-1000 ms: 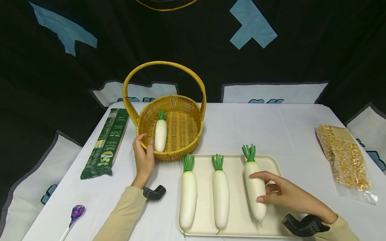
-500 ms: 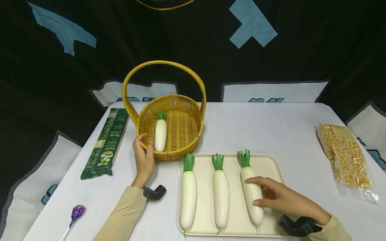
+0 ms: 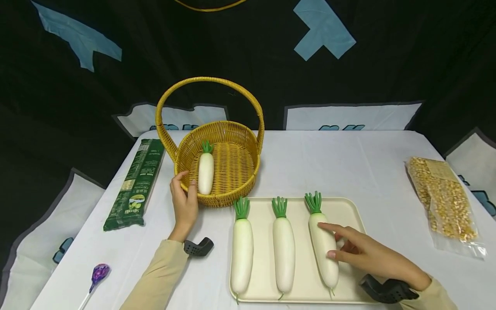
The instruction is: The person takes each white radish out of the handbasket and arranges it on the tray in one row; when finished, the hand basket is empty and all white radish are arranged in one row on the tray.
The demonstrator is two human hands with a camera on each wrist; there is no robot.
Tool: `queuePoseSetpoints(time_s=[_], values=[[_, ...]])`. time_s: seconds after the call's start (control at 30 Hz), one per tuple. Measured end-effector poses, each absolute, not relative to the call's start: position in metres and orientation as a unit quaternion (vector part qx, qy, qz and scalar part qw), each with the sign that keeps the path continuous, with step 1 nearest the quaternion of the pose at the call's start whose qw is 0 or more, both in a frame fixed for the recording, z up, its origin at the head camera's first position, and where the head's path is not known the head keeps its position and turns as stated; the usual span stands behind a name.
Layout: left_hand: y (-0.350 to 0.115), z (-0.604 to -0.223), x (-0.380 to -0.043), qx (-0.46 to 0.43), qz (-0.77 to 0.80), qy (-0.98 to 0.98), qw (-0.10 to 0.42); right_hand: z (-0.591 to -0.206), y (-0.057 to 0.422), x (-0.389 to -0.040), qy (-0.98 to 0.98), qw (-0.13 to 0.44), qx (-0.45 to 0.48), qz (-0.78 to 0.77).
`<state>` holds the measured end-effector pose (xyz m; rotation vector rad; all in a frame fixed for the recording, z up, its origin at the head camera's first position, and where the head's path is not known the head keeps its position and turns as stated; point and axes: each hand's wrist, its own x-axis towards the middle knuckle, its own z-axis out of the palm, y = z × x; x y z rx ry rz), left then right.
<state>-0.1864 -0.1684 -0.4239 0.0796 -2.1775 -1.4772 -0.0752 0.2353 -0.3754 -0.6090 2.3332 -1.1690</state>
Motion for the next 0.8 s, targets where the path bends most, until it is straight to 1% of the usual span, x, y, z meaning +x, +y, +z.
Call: queuePoseSetpoints(time_s=[0.1, 0.23, 0.33, 0.43, 0.53, 0.6, 0.7, 0.8], values=[[-0.168, -0.424, -0.187, 0.028, -0.543, -0.801, 0.248, -0.373, 0.237, -0.075, 0.863, 0.215, -0.21, -0.406], [-0.168, -0.423, -0.187, 0.032, -0.541, -0.803, 0.247, -0.368, 0.24, -0.076, 0.89, 0.189, -0.162, -0.382], [-0.167, -0.423, -0.186, 0.033, -0.542, -0.802, 0.248, -0.365, 0.24, -0.078, 0.905, 0.152, -0.12, -0.38], [-0.167, -0.422, -0.186, 0.029, -0.545, -0.8, 0.247, -0.365, 0.239, -0.079, 0.913, 0.097, -0.094, -0.384], [-0.166, -0.422, -0.186, 0.026, -0.546, -0.8, 0.247, -0.365, 0.236, -0.08, 0.908, 0.041, -0.083, -0.409], [-0.167, -0.423, -0.186, 0.026, -0.545, -0.8, 0.249, -0.366, 0.232, -0.081, 0.886, 0.02, -0.083, -0.455], [-0.168, -0.423, -0.187, 0.026, -0.543, -0.801, 0.251, -0.366, 0.222, -0.084, 0.836, 0.014, -0.083, -0.542], [-0.169, -0.423, -0.187, 0.029, -0.544, -0.8, 0.251, -0.364, 0.208, -0.087, 0.787, 0.032, -0.085, -0.61]])
